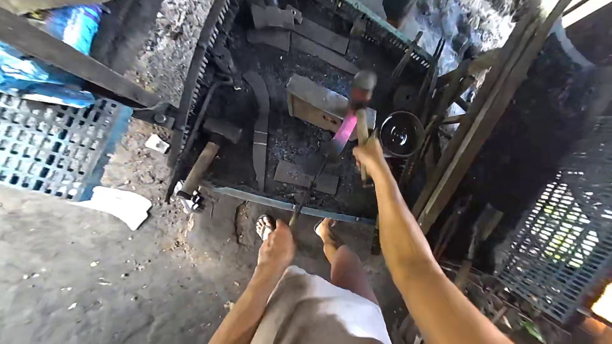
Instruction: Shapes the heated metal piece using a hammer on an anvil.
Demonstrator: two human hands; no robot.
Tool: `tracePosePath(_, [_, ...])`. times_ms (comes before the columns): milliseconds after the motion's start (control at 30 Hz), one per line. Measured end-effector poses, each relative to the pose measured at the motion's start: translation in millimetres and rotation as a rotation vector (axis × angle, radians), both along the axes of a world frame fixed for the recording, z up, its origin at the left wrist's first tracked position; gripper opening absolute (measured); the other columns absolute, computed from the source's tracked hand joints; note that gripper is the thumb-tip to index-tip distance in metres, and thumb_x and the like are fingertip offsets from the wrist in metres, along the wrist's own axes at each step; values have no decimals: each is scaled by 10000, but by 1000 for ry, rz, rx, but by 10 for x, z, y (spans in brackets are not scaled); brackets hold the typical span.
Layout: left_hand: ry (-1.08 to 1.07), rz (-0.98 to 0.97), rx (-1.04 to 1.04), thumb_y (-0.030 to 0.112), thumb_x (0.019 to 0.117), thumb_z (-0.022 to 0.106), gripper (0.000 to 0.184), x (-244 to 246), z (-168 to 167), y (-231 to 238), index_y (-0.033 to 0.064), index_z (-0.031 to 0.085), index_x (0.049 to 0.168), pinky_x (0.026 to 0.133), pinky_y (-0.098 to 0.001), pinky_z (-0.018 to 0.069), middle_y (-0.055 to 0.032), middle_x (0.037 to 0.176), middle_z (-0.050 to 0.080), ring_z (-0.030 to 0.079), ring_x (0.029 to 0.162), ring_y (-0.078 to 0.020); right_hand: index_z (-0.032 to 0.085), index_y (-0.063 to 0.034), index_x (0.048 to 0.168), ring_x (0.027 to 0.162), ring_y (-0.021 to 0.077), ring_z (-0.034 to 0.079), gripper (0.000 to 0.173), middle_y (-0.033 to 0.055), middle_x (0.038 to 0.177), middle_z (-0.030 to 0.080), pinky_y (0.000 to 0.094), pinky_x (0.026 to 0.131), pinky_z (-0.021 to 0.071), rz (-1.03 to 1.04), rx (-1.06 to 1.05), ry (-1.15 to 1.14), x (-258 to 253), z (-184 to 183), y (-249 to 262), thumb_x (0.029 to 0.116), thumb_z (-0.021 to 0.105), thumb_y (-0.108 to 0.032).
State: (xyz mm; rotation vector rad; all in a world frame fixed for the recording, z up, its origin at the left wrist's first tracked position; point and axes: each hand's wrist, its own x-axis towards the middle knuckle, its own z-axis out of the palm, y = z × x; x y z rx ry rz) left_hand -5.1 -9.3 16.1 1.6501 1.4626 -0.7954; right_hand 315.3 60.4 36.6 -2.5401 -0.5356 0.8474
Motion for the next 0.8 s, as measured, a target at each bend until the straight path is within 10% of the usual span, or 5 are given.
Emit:
tracePosePath(233, [-28, 5, 55, 309, 1025, 480, 471, -93, -8, 100, 40, 496, 1411, 916, -656, 543, -250, 1174, 698, 677, 1132, -444, 453, -67, 1421, 738, 194, 594, 468, 87, 964, 580, 362, 733, 563, 29, 21, -53, -307, 3006, 162, 985, 624, -66])
tracePosePath(400, [6, -16, 66, 282, 988, 522, 463, -108, 21, 128, 43, 495, 1384, 901, -649, 550, -238, 1150, 706, 687, 1117, -435, 575, -28, 1211, 600, 98, 638, 423, 22, 893, 634, 314, 560, 608, 295, 466, -509, 367, 3562, -193, 931, 691, -323])
tracePosePath(533, [-3, -7, 29, 274, 1013, 530, 482, -113, 47, 90, 16, 482, 1417, 893, -628, 570, -265, 1175, 683, 688, 1103, -442, 548, 88, 1277, 800, 139, 690, 507, 122, 1008, 672, 327, 731, 617, 237, 563, -776, 362, 2748, 23, 881, 691, -195])
tracePosePath(700, [33, -15, 57, 283, 1042, 517, 495, -72, 32, 26, 10, 448, 1450, 833, -602, 596, -266, 1202, 670, 714, 1029, -427, 565, 17, 1272, 675, 236, 683, 464, 156, 879, 679, 439, 609, 607, 3, 181, -101, -51, 21, -142, 856, 726, -114])
tracePosePath(800, [-6, -17, 86, 307, 1032, 534, 495, -56, 239, 102, 43, 446, 1442, 816, -610, 591, -263, 1142, 684, 713, 1005, -443, 547, -19, 1228, 521, 215, 614, 407, 113, 742, 614, 402, 481, 565, -57, 108, 203, 41, 391, -42, 855, 682, -111])
